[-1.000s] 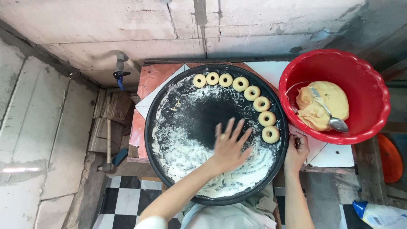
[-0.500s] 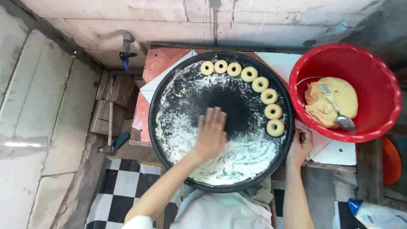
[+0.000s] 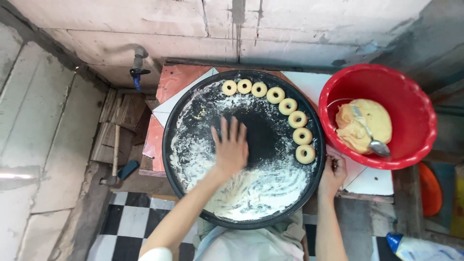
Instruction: A person is manually shaping dough into donut rings and arranging them on a floured tray in a bakery production area.
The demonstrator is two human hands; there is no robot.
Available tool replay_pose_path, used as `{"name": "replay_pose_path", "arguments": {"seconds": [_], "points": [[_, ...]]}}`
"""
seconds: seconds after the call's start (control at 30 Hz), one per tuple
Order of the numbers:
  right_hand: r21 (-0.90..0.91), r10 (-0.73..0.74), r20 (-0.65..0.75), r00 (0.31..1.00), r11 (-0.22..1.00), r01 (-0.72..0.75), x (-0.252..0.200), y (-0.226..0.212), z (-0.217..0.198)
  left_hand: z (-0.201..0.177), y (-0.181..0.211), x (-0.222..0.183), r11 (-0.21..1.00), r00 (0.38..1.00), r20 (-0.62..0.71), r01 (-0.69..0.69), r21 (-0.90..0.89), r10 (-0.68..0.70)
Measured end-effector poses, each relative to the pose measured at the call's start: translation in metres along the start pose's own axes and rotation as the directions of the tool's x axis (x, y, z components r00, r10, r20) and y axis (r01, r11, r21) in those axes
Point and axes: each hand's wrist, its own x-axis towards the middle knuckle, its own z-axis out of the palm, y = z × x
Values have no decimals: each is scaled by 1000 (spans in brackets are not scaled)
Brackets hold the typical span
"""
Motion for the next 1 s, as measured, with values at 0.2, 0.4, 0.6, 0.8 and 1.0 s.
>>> {"name": "replay_pose_path", "arguments": {"seconds": [0.2,0.4,0.6,0.8,1.0], "points": [[18,8,-9,1000,1000,-8,-5,1,-1,46,66,3,860,878,-365,-422,-285,310],[16,-30,-18,999,999,30,-6,0,-2,38,5,84,980,937,-347,-102,-172,36],[5,-33,24,999,999,33,-3,-6,-1,-31,-2,-17,978,991,82,-88,-191,106],[6,-1,-20,1000,1000,1,-2,13,-3,58,77,42,895,811,-506,-420,-152,294],[25,-10,-12,1000,1000,11,-4,1,0,15,-25,54,978,983,-185,-23,-209,-17]]}}
